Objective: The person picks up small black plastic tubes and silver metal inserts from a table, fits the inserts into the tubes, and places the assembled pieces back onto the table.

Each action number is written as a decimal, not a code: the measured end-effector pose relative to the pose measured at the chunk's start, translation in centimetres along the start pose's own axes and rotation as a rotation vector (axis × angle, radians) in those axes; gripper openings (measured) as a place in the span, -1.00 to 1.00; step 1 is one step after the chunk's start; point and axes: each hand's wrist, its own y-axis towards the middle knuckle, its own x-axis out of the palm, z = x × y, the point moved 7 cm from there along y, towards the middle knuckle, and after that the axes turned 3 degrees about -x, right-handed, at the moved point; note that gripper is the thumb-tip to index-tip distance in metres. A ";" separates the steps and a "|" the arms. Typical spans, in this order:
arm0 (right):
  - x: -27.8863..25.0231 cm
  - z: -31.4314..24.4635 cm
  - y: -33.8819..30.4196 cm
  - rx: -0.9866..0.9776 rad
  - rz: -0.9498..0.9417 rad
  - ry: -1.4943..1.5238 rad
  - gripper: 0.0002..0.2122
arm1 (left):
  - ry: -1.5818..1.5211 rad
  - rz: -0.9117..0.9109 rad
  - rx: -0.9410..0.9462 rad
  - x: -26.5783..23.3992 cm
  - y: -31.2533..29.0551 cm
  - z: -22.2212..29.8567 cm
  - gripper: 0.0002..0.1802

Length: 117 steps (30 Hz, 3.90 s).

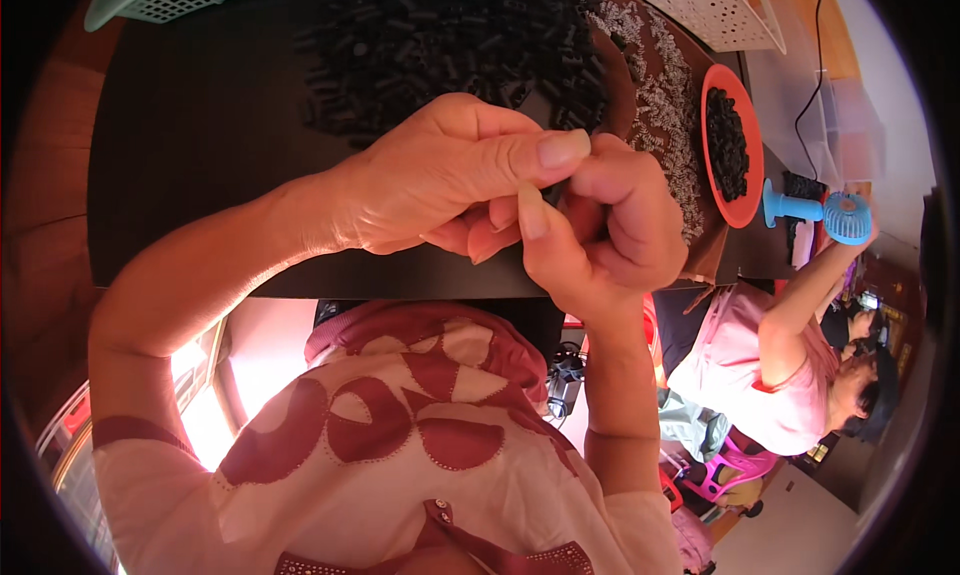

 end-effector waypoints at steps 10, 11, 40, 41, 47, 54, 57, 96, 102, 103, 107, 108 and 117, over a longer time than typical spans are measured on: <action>-17.4 10.8 -2.0 0.570 0.107 -0.573 -0.74 | 0.279 0.182 0.357 -1.6 -0.9 2.2 -0.41; -18.5 11.6 -1.9 0.587 -0.029 -0.681 -0.73 | 0.293 0.208 0.371 -1.5 -1.1 2.5 -0.41; -0.4 4.9 1.8 0.151 -0.465 -0.404 -0.88 | -0.011 0.244 0.494 -5.3 -1.4 3.6 -0.44; -0.7 5.0 1.6 0.185 -0.480 -0.439 -0.89 | -0.012 0.245 0.494 -5.3 -1.4 3.6 -0.44; -0.7 5.1 1.1 0.200 -0.499 -0.444 -0.90 | -0.008 0.249 0.427 -4.8 -1.0 3.0 -0.45; 2.4 5.0 2.2 0.017 -0.560 -0.568 -0.89 | 0.007 0.294 0.474 -4.7 -1.3 3.7 -0.45; 3.3 5.3 2.5 0.006 -0.612 -0.625 -0.87 | 0.029 0.319 0.496 -5.1 -1.6 3.9 -0.45; 3.5 3.3 0.5 0.106 -0.673 -0.537 -0.75 | 0.061 0.234 0.519 -4.5 -1.5 3.8 -0.48; 1.6 2.2 0.7 0.062 -0.411 -0.349 -0.70 | 0.194 0.267 0.511 -4.3 -1.6 3.7 -0.51; 1.4 2.0 0.3 0.054 -0.408 -0.351 -0.70 | 0.292 0.338 0.501 -4.2 -1.7 3.6 -0.49; -0.7 0.1 0.1 0.040 -0.164 -0.186 -0.61 | 0.321 0.192 0.325 -2.3 -1.2 2.5 -0.62; -0.9 -0.5 0.2 0.025 -0.124 -0.162 -0.61 | 0.303 0.158 0.275 -2.0 -1.2 2.1 -0.62; -0.1 -0.2 -0.7 -0.004 -0.015 0.106 -0.63 | 0.262 -0.013 0.110 -0.5 -0.8 0.9 -0.59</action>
